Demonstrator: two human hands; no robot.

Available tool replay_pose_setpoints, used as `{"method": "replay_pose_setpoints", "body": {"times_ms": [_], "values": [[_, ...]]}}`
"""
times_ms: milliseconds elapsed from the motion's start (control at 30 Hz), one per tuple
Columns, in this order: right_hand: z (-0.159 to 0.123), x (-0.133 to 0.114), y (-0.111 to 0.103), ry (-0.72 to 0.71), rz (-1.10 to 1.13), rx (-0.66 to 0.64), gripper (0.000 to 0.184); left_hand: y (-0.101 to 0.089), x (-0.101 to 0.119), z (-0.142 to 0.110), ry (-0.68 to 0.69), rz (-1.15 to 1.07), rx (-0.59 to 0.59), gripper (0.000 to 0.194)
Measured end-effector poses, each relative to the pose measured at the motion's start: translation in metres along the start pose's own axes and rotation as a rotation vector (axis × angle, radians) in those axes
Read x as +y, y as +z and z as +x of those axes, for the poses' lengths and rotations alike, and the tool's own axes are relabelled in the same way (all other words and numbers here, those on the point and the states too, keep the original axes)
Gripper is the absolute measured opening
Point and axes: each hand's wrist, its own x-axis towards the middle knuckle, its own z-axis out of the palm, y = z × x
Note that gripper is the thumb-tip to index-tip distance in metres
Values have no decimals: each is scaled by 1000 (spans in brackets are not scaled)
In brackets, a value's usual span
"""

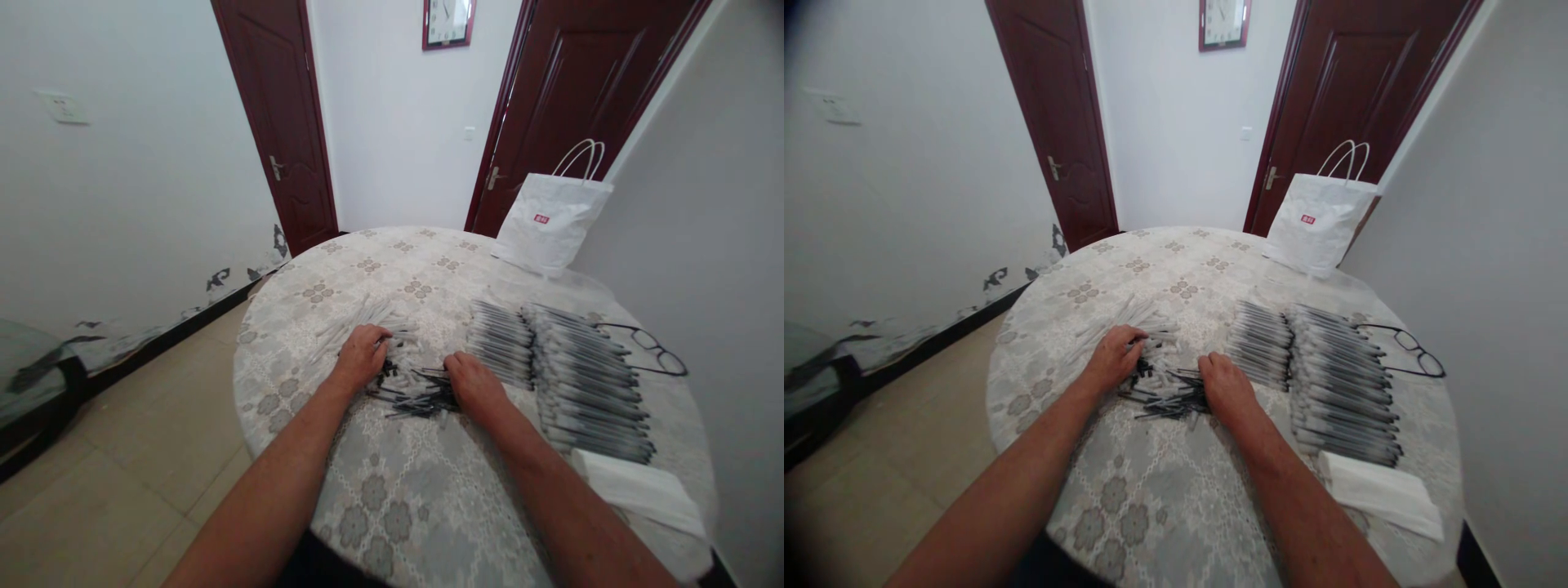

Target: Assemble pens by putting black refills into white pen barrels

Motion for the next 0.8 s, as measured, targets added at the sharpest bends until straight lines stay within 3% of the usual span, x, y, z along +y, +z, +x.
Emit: {"method": "replay_pose_setpoints", "body": {"times_ms": [200, 500, 667, 800], "values": [[-2, 6, 0, -43, 20, 55, 24, -2, 0, -2, 34, 57, 0, 23], [-8, 20, -8, 60, -123, 251, 20, -16, -28, 0, -241, 246, 168, 26], [-10, 24, -10, 66, -106, 353, 19, -20, -29, -1, -263, 280, 104, 23], [-9, 24, -9, 27, -60, 433, 17, -26, -18, -1, -199, 271, 26, 19]]}}
